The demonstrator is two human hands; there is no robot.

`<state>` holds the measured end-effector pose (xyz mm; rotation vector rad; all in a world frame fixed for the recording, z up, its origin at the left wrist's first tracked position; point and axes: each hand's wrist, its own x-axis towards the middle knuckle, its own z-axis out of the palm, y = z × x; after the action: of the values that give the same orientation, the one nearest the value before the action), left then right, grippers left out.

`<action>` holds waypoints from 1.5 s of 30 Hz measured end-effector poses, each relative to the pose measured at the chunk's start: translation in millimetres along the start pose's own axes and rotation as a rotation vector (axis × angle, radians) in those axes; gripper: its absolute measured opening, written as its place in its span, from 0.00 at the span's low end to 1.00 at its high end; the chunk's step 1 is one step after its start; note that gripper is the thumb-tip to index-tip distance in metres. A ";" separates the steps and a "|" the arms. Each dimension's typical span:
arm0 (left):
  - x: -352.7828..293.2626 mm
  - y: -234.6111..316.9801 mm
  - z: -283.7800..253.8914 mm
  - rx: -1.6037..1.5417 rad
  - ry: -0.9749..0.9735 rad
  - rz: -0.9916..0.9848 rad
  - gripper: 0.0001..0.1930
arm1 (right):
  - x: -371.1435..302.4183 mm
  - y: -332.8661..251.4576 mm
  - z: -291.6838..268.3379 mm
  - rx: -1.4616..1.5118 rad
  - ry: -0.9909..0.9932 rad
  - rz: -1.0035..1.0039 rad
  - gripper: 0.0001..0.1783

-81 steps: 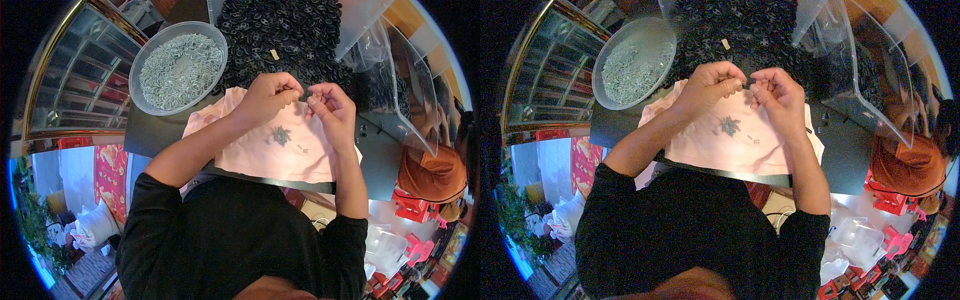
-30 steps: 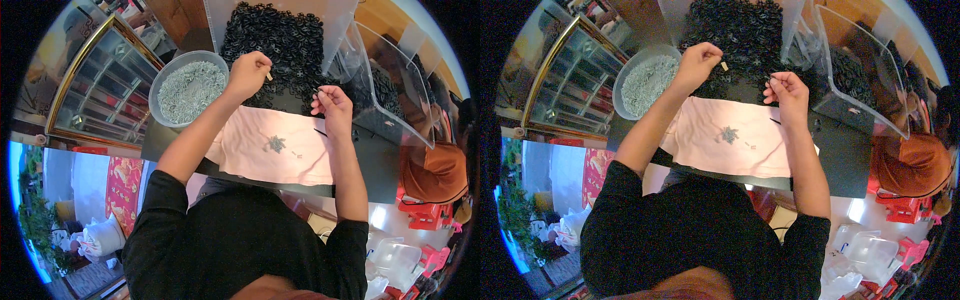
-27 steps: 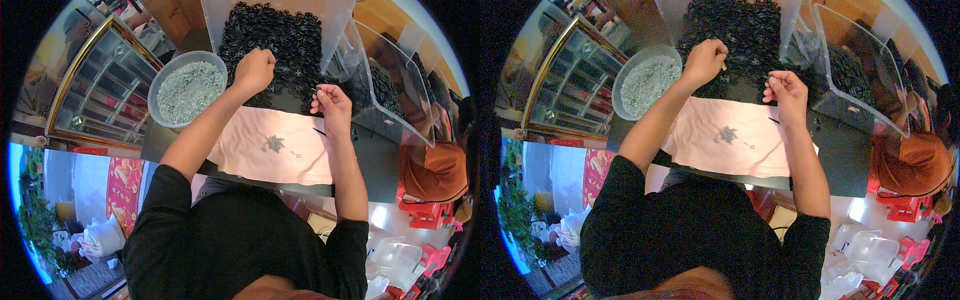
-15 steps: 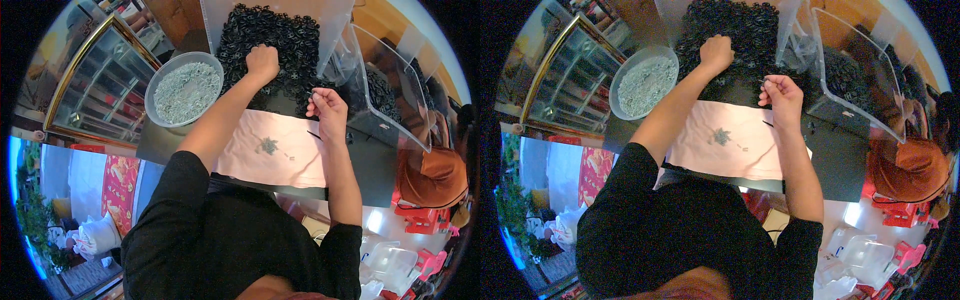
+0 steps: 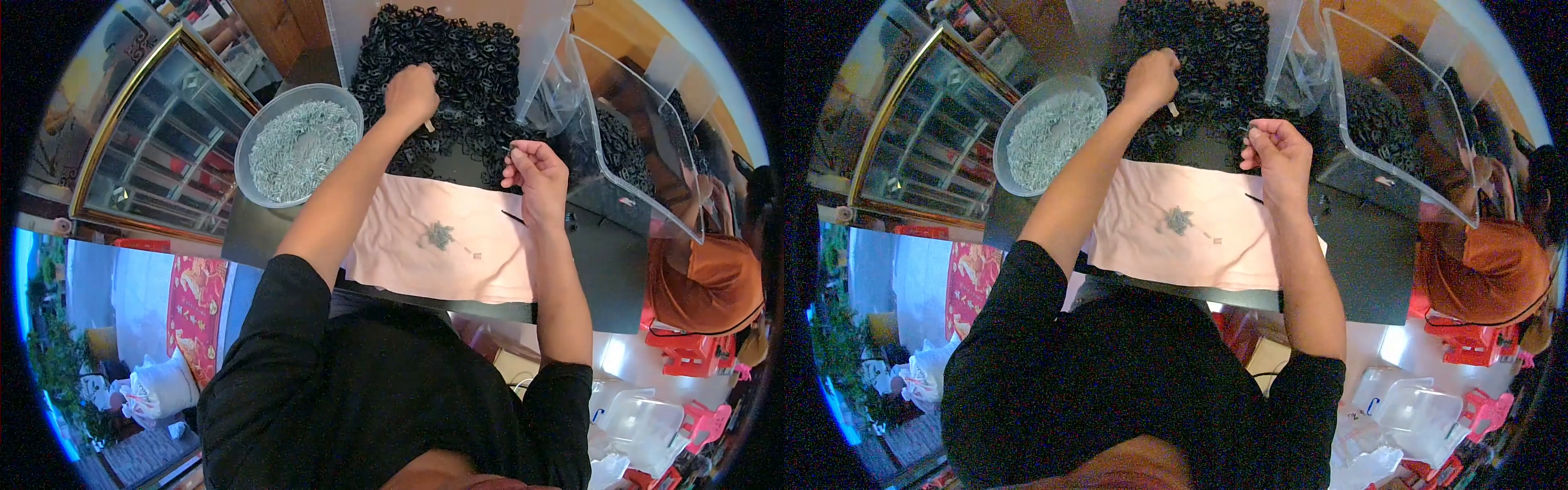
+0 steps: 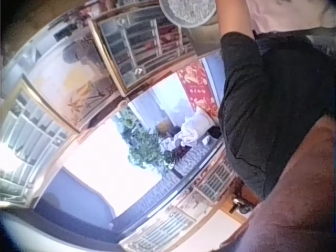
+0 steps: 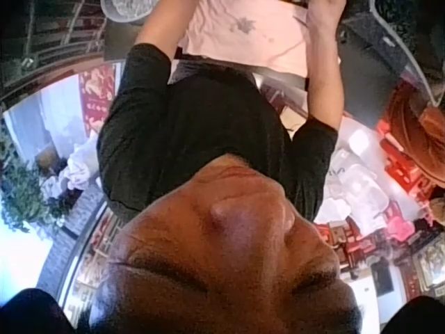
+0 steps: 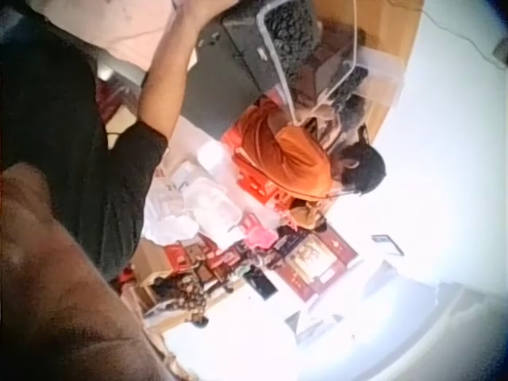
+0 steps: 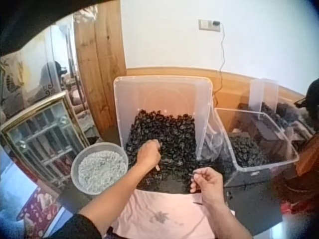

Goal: The person assembles small parts by hand, picking up plastic components and metal pins from containers and inserting the pins into the components.

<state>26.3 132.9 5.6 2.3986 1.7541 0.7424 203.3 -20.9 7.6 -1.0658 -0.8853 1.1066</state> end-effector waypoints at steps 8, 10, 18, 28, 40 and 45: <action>-0.1 -4.5 0.4 0.071 -0.109 0.048 0.08 | -1.6 6.1 0.2 0.000 -0.037 0.016 0.05; -6.8 0.1 4.7 0.116 -0.033 0.148 0.09 | -1.7 5.4 0.5 0.003 -0.055 0.007 0.05; 10.1 16.4 -2.3 0.181 -0.130 0.209 0.12 | -4.9 1.2 4.7 -0.072 -0.035 0.040 0.05; 8.4 23.7 -12.1 0.299 -0.256 0.302 0.09 | -6.3 1.8 3.7 -0.022 -0.039 -0.020 0.04; -88.8 31.9 -42.1 -1.273 -0.442 -0.170 0.07 | -13.2 -15.6 11.6 -0.073 -0.084 -0.118 0.07; -111.2 32.6 -44.0 -1.366 -0.468 -0.201 0.07 | -20.3 -16.2 20.2 -0.108 -0.173 -0.159 0.08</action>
<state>10.9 10.6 18.2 1.2623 0.7661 0.8296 183.6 -37.9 27.9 -0.9795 -1.1585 1.0376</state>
